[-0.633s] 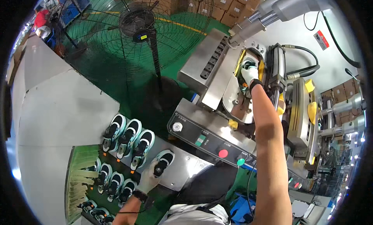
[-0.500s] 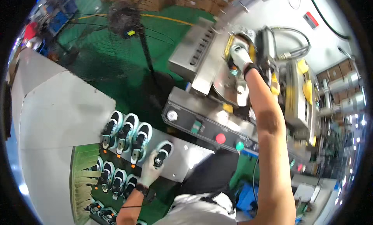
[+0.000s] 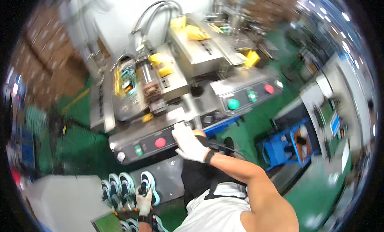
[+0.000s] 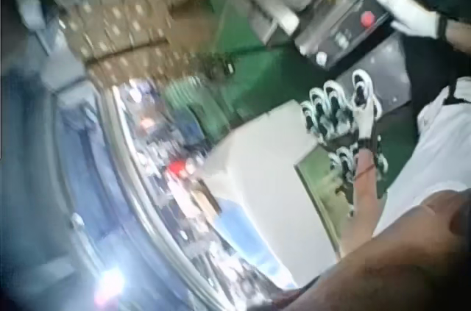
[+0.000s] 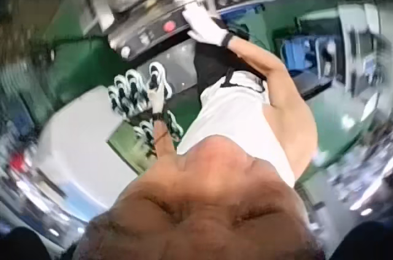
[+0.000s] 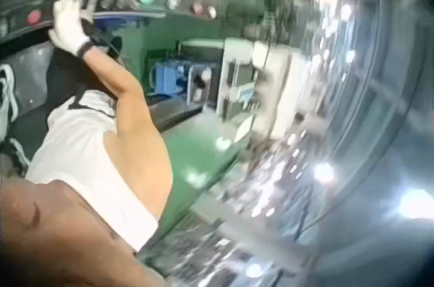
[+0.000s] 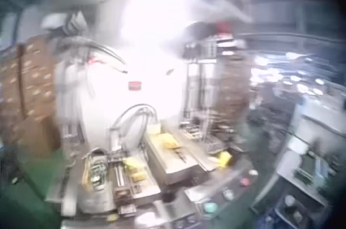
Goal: Operating a specialized machine to process sneakers in a manufacturing line.
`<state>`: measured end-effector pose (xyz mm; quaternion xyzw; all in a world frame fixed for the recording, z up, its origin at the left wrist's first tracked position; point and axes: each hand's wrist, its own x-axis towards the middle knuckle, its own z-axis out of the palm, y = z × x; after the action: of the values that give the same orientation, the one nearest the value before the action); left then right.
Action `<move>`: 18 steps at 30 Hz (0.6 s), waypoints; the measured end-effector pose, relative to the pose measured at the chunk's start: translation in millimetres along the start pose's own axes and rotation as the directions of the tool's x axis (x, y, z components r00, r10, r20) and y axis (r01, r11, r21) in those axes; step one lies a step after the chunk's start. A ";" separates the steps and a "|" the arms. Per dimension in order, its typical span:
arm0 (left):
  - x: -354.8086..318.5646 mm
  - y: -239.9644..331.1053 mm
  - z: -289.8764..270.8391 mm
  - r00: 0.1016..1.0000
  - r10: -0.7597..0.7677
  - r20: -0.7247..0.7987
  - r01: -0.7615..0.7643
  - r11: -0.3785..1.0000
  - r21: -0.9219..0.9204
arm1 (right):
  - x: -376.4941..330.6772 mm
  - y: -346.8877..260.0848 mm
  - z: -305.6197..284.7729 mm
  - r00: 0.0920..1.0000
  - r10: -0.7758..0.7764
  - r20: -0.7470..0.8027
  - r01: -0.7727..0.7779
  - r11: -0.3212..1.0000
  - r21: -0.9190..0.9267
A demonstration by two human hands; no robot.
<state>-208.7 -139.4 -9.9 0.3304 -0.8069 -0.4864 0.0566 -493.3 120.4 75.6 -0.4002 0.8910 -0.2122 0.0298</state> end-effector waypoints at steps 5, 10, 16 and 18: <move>-13.8 104.2 34.5 0.989 0.077 0.126 -0.042 0.964 -0.262 | -88.6 -16.5 -30.7 0.999 0.011 -0.050 0.007 0.939 0.344; -46.9 265.2 153.8 0.886 0.343 0.312 -0.180 0.874 -0.451 | -192.3 -32.7 -63.0 0.965 0.180 -0.190 -0.072 0.880 0.470; -132.6 405.5 268.5 0.213 0.657 0.724 0.102 0.722 -0.685 | -271.4 50.8 -128.8 0.270 0.468 -0.841 -0.460 0.830 0.314; -130.8 425.5 298.5 -0.171 0.777 0.606 -0.461 0.481 -0.746 | -311.2 108.3 -157.7 -0.067 0.643 -0.763 -0.044 0.762 0.646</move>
<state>-434.0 292.0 214.6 -0.4813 -0.6379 -0.5811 -0.1540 -393.4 466.0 138.9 0.1285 0.6561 -0.5975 -0.4426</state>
